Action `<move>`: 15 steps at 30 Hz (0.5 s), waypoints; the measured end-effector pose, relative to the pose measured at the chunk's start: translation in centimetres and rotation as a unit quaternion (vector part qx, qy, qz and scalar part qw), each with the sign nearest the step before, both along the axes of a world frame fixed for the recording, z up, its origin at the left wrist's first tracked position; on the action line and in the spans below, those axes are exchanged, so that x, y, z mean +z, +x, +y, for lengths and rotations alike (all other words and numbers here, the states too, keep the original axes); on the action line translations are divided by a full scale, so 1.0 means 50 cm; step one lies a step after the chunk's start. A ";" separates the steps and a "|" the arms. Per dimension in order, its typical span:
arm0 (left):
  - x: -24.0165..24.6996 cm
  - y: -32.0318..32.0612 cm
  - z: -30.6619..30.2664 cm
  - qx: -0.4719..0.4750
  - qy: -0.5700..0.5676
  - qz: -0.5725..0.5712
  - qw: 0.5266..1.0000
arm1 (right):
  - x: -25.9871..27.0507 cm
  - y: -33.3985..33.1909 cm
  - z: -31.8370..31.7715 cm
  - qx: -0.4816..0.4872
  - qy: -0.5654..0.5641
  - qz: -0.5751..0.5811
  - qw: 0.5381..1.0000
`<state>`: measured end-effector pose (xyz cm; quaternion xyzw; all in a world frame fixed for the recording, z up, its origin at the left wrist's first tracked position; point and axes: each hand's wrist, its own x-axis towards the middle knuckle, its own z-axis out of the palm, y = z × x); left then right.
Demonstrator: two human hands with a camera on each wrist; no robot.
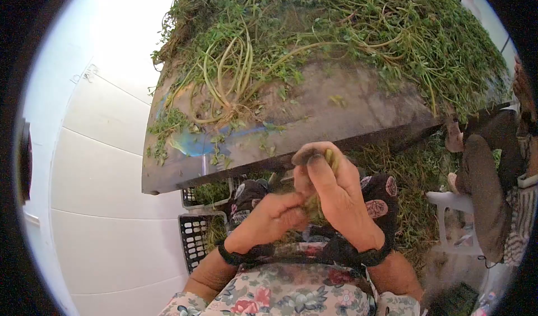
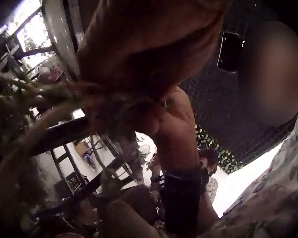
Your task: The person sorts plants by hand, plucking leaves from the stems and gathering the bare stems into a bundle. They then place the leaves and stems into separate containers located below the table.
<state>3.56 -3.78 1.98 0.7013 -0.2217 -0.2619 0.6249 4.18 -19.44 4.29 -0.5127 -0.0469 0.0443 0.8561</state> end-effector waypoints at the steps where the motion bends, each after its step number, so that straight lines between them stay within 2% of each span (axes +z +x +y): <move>1: -0.003 0.000 0.003 0.009 0.000 0.013 1.000 | -0.001 0.004 0.001 0.004 -0.035 -0.002 0.999; 3: -0.004 0.009 0.012 0.027 -0.001 0.036 0.999 | 0.004 0.003 0.000 0.046 -0.074 0.011 0.996; 6: 0.016 0.012 0.015 0.054 -0.003 0.034 0.998 | -0.026 0.005 -0.008 0.120 -0.181 -0.076 0.973; 7: 0.011 0.009 0.015 0.067 -0.009 0.057 0.996 | -0.020 0.003 -0.013 0.099 -0.227 -0.098 0.964; 10: 0.023 0.017 0.022 0.045 0.061 0.039 0.996 | -0.037 0.005 -0.045 -0.007 -0.262 -0.087 0.961; 12: 0.017 0.019 0.042 0.028 0.134 -0.030 0.990 | 0.004 0.009 -0.082 -0.102 -0.142 -0.013 0.984; 13: 0.011 0.024 0.051 0.018 0.168 -0.068 0.983 | 0.004 0.013 -0.097 -0.124 -0.110 -0.017 0.986; 15: -0.023 0.027 0.068 0.057 0.181 -0.186 0.964 | 0.006 0.018 -0.124 -0.167 -0.046 -0.027 0.985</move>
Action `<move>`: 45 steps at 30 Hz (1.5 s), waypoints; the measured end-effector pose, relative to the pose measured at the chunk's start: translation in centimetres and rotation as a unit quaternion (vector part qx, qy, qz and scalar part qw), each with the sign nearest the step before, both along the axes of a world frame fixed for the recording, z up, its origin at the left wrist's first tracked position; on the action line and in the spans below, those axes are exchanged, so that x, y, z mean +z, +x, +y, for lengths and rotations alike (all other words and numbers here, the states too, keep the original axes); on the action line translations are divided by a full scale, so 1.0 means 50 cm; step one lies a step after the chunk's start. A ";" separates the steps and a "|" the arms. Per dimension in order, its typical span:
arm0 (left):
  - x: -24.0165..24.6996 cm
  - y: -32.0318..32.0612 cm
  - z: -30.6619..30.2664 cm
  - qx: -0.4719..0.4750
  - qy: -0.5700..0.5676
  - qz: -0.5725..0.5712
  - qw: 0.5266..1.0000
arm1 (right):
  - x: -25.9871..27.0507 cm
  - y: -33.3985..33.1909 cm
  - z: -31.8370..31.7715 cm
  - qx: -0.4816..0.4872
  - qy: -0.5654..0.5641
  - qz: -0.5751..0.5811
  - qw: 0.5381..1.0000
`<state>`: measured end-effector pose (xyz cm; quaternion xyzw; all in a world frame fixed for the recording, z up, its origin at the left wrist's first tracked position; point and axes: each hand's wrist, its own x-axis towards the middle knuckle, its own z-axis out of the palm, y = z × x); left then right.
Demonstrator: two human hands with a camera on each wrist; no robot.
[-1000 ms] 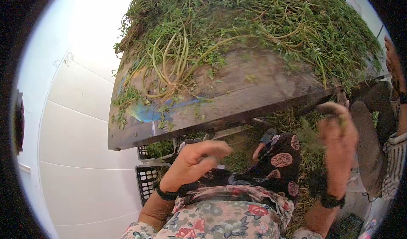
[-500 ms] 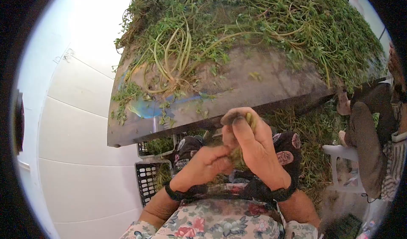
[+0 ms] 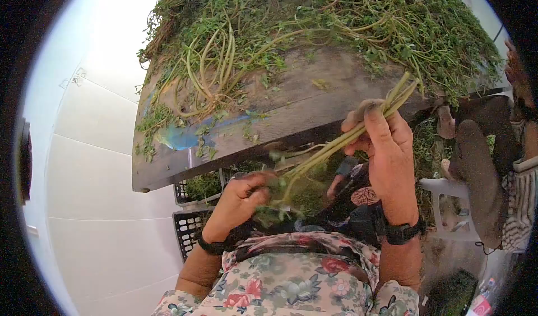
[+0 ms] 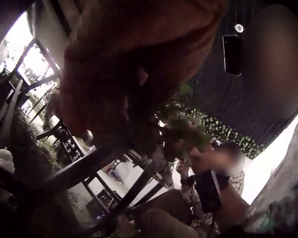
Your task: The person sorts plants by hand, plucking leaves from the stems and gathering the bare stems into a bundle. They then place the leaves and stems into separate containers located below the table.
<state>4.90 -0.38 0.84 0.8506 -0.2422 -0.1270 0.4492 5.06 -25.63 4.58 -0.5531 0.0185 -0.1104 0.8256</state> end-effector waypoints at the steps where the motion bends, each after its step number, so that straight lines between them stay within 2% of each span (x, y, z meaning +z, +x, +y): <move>1: -0.007 0.000 0.003 0.012 0.008 -0.061 0.998 | -0.003 0.000 -0.008 0.006 0.003 0.001 1.000; 2: -0.002 -0.005 0.003 0.052 0.002 -0.016 0.999 | -0.009 0.000 -0.013 0.013 0.007 0.004 1.000; 5: -0.005 0.006 0.017 0.081 0.016 -0.048 0.995 | -0.020 -0.007 -0.014 0.007 0.022 0.016 1.000; 6: 0.004 0.000 0.013 0.112 -0.006 -0.011 0.994 | -0.023 -0.009 -0.013 0.000 0.027 0.020 0.999; 9: 0.014 -0.003 0.008 0.094 -0.042 -0.018 0.995 | -0.031 -0.012 -0.019 0.059 0.066 0.001 0.996; 12: 0.039 -0.006 -0.009 0.084 -0.068 -0.019 0.994 | -0.037 -0.013 -0.017 0.075 0.067 -0.001 0.995; 15: 0.049 0.001 -0.038 0.040 -0.109 -0.106 0.988 | -0.033 -0.014 -0.011 0.109 0.044 -0.012 0.993; 19: 0.064 0.002 -0.051 0.014 -0.043 -0.192 0.980 | -0.016 -0.022 -0.001 0.106 0.008 0.020 0.994; 22: 0.054 -0.006 -0.045 -0.019 0.014 -0.160 0.987 | -0.021 -0.024 0.000 0.103 -0.028 0.007 0.994; 25: 0.054 -0.014 -0.054 -0.017 -0.003 -0.079 0.997 | -0.013 -0.027 0.005 0.094 -0.072 0.000 0.993; 28: 0.051 -0.010 -0.072 -0.006 0.006 -0.141 0.990 | -0.009 -0.030 0.010 0.101 -0.068 0.002 0.993; 31: 0.043 -0.002 -0.084 -0.037 -0.046 -0.106 0.993 | -0.009 -0.033 0.021 0.118 -0.061 0.010 0.991; 34: 0.032 -0.004 -0.086 -0.028 -0.056 -0.058 0.996 | -0.011 -0.034 0.026 0.129 -0.076 0.020 0.989; 37: 0.038 -0.010 -0.093 -0.007 -0.121 -0.024 0.992 | -0.010 -0.035 0.029 0.128 -0.089 0.037 0.987; 43: 0.028 -0.003 -0.088 0.002 -0.067 -0.038 0.997 | -0.017 -0.033 0.039 0.124 -0.126 0.032 0.984; 45: 0.023 -0.004 -0.094 0.057 -0.091 0.050 0.993 | -0.018 -0.034 0.042 0.115 -0.169 0.016 0.979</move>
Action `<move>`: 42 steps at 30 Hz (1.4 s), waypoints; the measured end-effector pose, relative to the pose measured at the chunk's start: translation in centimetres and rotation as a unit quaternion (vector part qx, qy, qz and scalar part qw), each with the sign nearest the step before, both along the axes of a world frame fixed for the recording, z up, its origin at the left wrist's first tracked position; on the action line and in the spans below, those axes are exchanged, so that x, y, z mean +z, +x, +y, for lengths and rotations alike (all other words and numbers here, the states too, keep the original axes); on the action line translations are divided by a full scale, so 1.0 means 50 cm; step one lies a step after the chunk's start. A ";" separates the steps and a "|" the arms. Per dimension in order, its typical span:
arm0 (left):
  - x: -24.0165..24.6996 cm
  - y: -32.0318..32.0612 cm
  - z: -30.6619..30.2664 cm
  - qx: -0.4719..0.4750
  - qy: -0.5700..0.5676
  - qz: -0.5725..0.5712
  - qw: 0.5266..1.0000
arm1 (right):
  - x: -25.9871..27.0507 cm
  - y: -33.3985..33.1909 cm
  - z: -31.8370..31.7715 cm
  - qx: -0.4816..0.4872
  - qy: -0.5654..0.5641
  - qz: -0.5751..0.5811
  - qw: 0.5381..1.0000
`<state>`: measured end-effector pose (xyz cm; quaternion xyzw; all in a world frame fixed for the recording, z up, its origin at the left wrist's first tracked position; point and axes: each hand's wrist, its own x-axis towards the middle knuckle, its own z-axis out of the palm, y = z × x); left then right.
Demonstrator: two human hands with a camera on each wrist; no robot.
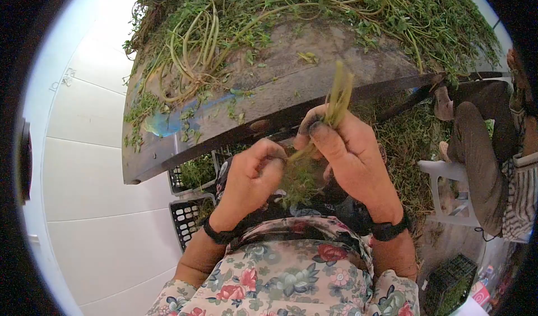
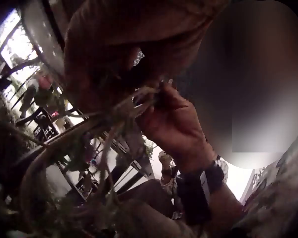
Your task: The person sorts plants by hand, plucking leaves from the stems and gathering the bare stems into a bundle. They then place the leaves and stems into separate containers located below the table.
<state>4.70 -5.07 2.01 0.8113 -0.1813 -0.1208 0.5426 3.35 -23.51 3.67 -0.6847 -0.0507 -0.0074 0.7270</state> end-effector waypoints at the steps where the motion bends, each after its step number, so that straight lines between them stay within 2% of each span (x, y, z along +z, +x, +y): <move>1: -0.002 0.000 -0.002 0.024 -0.013 0.045 0.999 | 0.001 -0.002 0.002 -0.016 0.004 -0.001 1.000; 3: -0.023 0.012 0.005 0.027 -0.120 0.097 0.988 | 0.003 -0.004 0.005 -0.050 0.011 -0.004 0.999; 4: -0.029 0.020 0.009 0.027 -0.174 0.122 0.977 | 0.007 -0.001 0.000 -0.089 0.052 -0.015 0.995; 6: -0.021 0.015 0.025 0.041 -0.179 0.167 0.969 | 0.012 0.008 -0.024 -0.166 0.134 -0.035 0.976; 8: 0.002 0.002 0.027 0.058 -0.196 0.221 0.954 | 0.007 0.010 -0.048 -0.161 0.164 -0.027 0.973; 11: -0.009 -0.008 0.035 0.015 -0.187 0.173 0.967 | -0.003 0.007 -0.049 -0.182 0.186 0.016 0.965; 14: 0.008 -0.018 0.038 0.024 -0.083 0.075 0.993 | -0.017 0.003 -0.050 -0.181 0.190 0.005 0.965; 17: 0.018 -0.031 0.043 0.052 -0.007 -0.044 0.998 | -0.016 0.002 -0.050 -0.204 0.187 0.026 0.961; 18: 0.019 -0.031 0.041 0.038 -0.032 -0.019 0.999 | -0.017 0.002 -0.048 -0.206 0.198 0.029 0.958; 20: 0.021 -0.030 0.036 0.014 -0.083 0.028 0.996 | -0.018 0.003 -0.040 -0.206 0.220 0.033 0.953; 23: 0.021 -0.022 0.021 0.016 -0.085 0.138 0.987 | -0.009 0.005 -0.028 -0.175 0.211 0.033 0.961; 26: -0.002 -0.008 0.014 -0.016 -0.103 0.165 0.981 | -0.015 0.006 -0.030 -0.101 0.268 0.018 0.958; 29: 0.022 0.003 0.009 -0.107 -0.149 0.246 0.952 | -0.020 0.006 -0.022 -0.042 0.291 0.013 0.956; 32: 0.035 0.005 -0.011 -0.156 -0.162 0.235 0.946 | -0.019 0.003 -0.006 -0.049 0.257 0.028 0.965; 35: 0.032 0.006 -0.021 -0.175 -0.161 0.277 0.931 | -0.022 0.001 -0.004 -0.033 0.181 0.042 0.982; 38: 0.012 0.006 -0.024 -0.126 -0.135 0.253 0.949 | -0.025 0.001 0.007 -0.053 0.174 0.039 0.983; 41: -0.021 0.003 -0.031 -0.086 -0.071 0.072 0.991 | -0.024 -0.002 0.005 -0.043 0.115 0.031 0.992; 42: -0.022 0.002 -0.031 -0.073 -0.092 0.106 0.987 | -0.025 -0.003 0.008 -0.050 0.117 0.018 0.992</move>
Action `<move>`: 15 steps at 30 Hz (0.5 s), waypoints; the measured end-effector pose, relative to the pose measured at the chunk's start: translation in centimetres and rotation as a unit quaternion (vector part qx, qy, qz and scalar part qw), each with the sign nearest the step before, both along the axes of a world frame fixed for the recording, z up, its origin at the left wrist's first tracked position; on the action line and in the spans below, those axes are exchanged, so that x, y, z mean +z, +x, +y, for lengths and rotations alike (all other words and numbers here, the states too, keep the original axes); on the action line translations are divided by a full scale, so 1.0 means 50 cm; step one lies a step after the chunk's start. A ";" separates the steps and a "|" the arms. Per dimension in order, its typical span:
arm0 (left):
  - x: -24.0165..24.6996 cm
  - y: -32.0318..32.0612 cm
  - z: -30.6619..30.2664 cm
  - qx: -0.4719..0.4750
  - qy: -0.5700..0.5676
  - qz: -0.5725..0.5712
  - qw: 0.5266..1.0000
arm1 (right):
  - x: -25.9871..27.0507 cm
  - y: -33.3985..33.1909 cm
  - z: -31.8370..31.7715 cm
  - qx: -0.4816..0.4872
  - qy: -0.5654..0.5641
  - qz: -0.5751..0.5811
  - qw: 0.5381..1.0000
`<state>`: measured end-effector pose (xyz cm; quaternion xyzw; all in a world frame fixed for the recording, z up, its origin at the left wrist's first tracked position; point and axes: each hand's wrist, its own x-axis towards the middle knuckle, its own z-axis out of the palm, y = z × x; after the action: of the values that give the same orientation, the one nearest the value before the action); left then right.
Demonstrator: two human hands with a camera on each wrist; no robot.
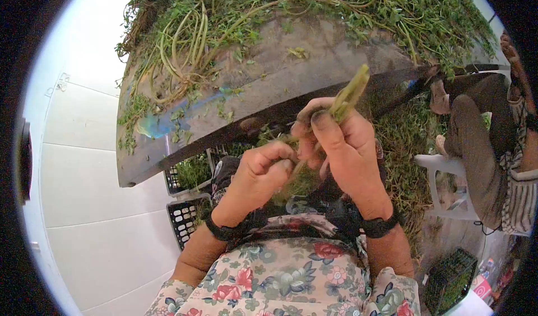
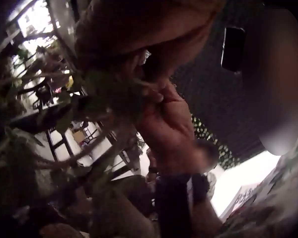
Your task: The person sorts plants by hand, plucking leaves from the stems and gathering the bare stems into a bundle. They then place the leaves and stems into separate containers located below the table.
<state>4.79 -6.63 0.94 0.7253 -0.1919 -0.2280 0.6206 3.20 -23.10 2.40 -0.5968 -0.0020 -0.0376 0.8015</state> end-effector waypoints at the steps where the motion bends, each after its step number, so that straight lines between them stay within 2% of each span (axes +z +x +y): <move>1: 0.001 -0.001 -0.001 0.012 -0.017 0.036 0.999 | -0.001 0.000 0.006 -0.009 0.001 -0.013 1.000; 5: 0.014 -0.003 0.000 0.061 -0.080 0.251 0.963 | -0.001 0.006 0.026 -0.037 0.030 -0.040 0.998; 8: 0.009 -0.003 0.006 0.025 -0.029 0.168 0.985 | 0.005 0.002 0.014 -0.072 -0.021 -0.002 0.997; 11: -0.010 0.006 0.032 -0.025 0.016 0.054 0.998 | 0.037 0.018 -0.007 -0.253 0.088 0.020 0.963; 14: -0.006 0.009 0.038 -0.033 -0.011 0.139 0.990 | 0.017 0.019 -0.030 -0.158 0.069 -0.035 0.984; 15: 0.005 0.007 0.033 -0.019 -0.019 0.145 0.989 | 0.015 0.019 -0.019 -0.171 0.078 -0.021 0.982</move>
<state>5.17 -4.95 1.19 0.6691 -0.1177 -0.3391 0.6508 4.17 -24.06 3.12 -0.5233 0.0861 -0.1869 0.8270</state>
